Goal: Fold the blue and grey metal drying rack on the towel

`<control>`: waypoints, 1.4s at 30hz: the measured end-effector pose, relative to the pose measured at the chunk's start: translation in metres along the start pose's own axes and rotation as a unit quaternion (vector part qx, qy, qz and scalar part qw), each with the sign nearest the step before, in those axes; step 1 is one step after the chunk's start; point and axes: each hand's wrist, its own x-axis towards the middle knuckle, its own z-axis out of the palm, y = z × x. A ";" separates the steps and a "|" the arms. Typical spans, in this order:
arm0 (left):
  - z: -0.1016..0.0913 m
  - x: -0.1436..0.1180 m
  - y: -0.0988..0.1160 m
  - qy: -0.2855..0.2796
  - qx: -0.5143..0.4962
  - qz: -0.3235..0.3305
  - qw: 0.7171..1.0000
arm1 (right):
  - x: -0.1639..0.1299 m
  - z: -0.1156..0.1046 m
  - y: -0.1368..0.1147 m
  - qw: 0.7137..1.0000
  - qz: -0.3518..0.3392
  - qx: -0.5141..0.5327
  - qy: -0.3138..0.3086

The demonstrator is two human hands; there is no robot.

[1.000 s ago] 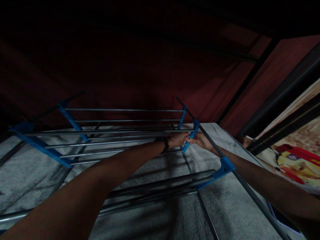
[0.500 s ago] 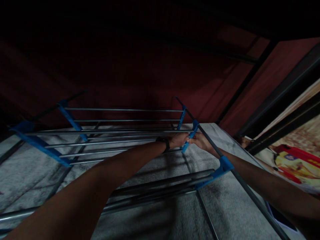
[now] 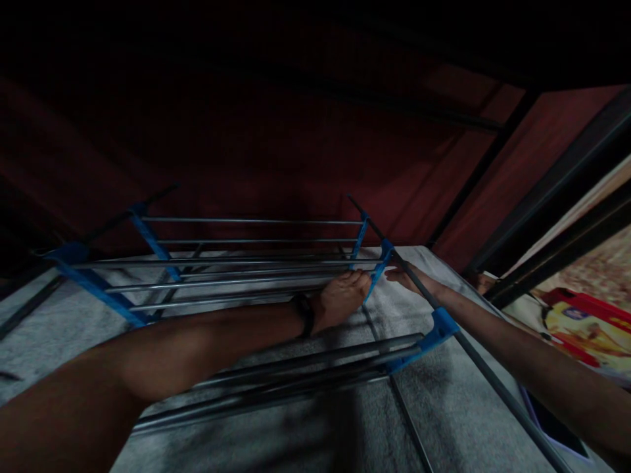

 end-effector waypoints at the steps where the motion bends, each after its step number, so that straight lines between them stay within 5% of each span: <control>1: -0.007 -0.005 0.000 0.029 0.030 0.029 0.999 | -0.001 -0.004 -0.006 1.000 0.007 0.020 0.015; 5: -0.025 0.009 -0.015 0.079 0.019 -0.010 0.997 | -0.004 -0.008 -0.034 0.988 0.031 0.143 0.045; 11: -0.011 0.050 -0.041 -0.015 -0.102 -0.067 0.992 | -0.003 -0.003 -0.058 0.993 0.040 0.074 0.078; 16: -0.012 0.055 -0.042 -0.006 -0.121 -0.059 0.991 | -0.003 0.001 -0.063 0.997 0.039 0.018 0.061; 23: -0.028 0.060 -0.047 0.003 -0.152 -0.051 0.987 | -0.002 0.005 -0.062 0.994 0.047 0.078 0.061; 42: -0.013 0.055 -0.041 -0.008 -0.115 -0.097 0.989 | 0.000 0.007 -0.058 0.990 0.062 0.107 0.067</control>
